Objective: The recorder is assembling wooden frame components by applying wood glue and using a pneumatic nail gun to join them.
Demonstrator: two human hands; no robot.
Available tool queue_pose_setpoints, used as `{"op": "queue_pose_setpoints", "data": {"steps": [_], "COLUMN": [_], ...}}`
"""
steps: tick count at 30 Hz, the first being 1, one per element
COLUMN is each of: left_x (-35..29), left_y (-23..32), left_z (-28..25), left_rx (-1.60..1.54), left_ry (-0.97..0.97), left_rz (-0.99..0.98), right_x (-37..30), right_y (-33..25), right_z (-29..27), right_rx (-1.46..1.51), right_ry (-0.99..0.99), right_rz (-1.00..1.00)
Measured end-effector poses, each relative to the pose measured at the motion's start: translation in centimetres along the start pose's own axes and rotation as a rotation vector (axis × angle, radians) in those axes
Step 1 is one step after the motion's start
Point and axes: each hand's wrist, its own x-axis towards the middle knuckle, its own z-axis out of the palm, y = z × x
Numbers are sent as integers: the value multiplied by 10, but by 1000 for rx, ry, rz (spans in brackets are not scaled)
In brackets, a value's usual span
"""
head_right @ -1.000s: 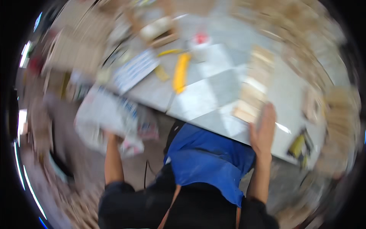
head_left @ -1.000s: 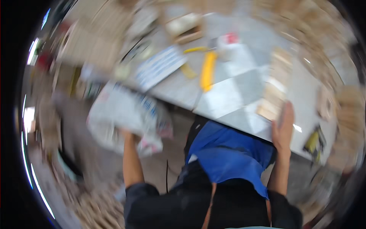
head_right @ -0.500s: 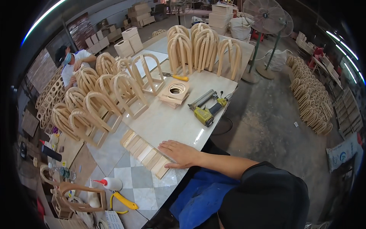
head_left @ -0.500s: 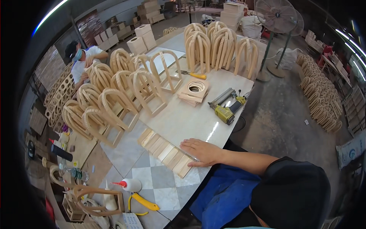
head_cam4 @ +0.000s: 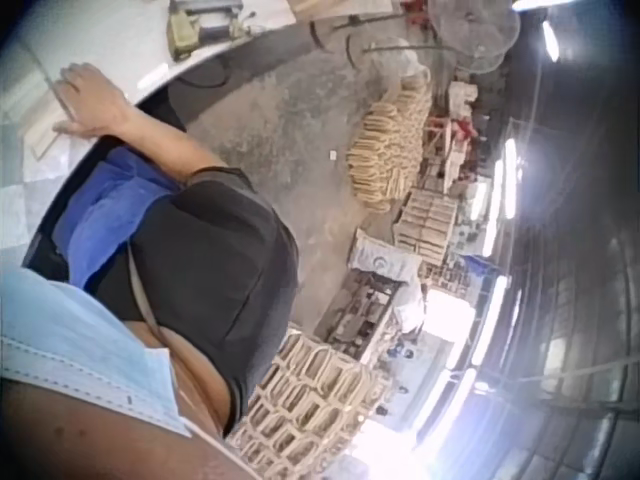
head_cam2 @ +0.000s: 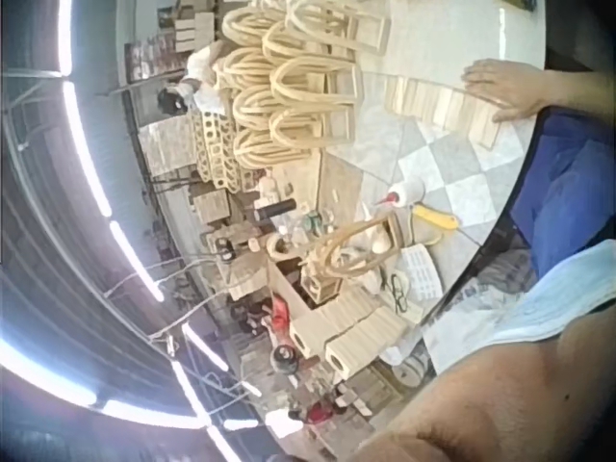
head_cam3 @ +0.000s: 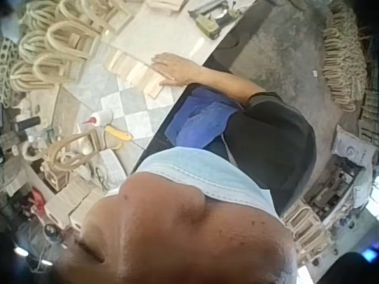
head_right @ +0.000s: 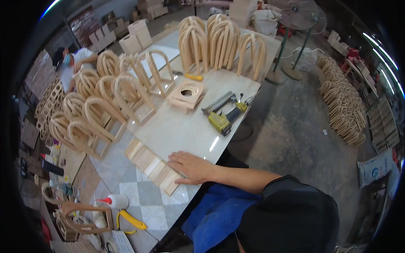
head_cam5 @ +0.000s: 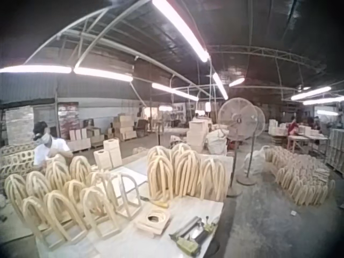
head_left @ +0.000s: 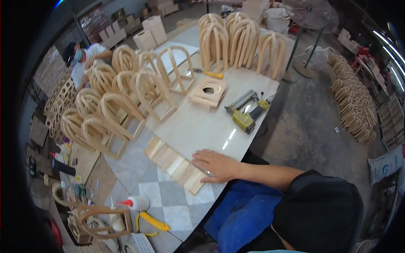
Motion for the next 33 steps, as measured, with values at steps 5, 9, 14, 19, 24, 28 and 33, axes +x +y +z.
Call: {"op": "queue_pose_setpoints", "data": {"steps": [5, 9, 14, 19, 24, 28, 33], "left_x": [-192, -394, -421, -426, -433, -470, -466], "left_y": [92, 159, 133, 106, 81, 62, 5], "left_z": [-126, -161, -119, -61, -20, 5, 61], "left_rx": [26, 61, 418, 695, 952, 1150, 1274], "left_ry": [412, 738, 1383, 1326, 1238, 1167, 936], "left_rz": [259, 517, 455, 759, 1025, 1228, 1289], "right_x": [4, 6, 2, 0, -1, -6, -26], "right_y": [12, 9, -2, -2, -4, -6, -81], "right_z": [7, -10, -6, -8, -11, -17, -20], "right_rx": [4, -72, -84, -109, -34, 186, 903], "right_ry": [72, -20, -64, -63, 27, 217, -3], "right_rz": [26, 49, 57, 60, 28, -49, 50]}}
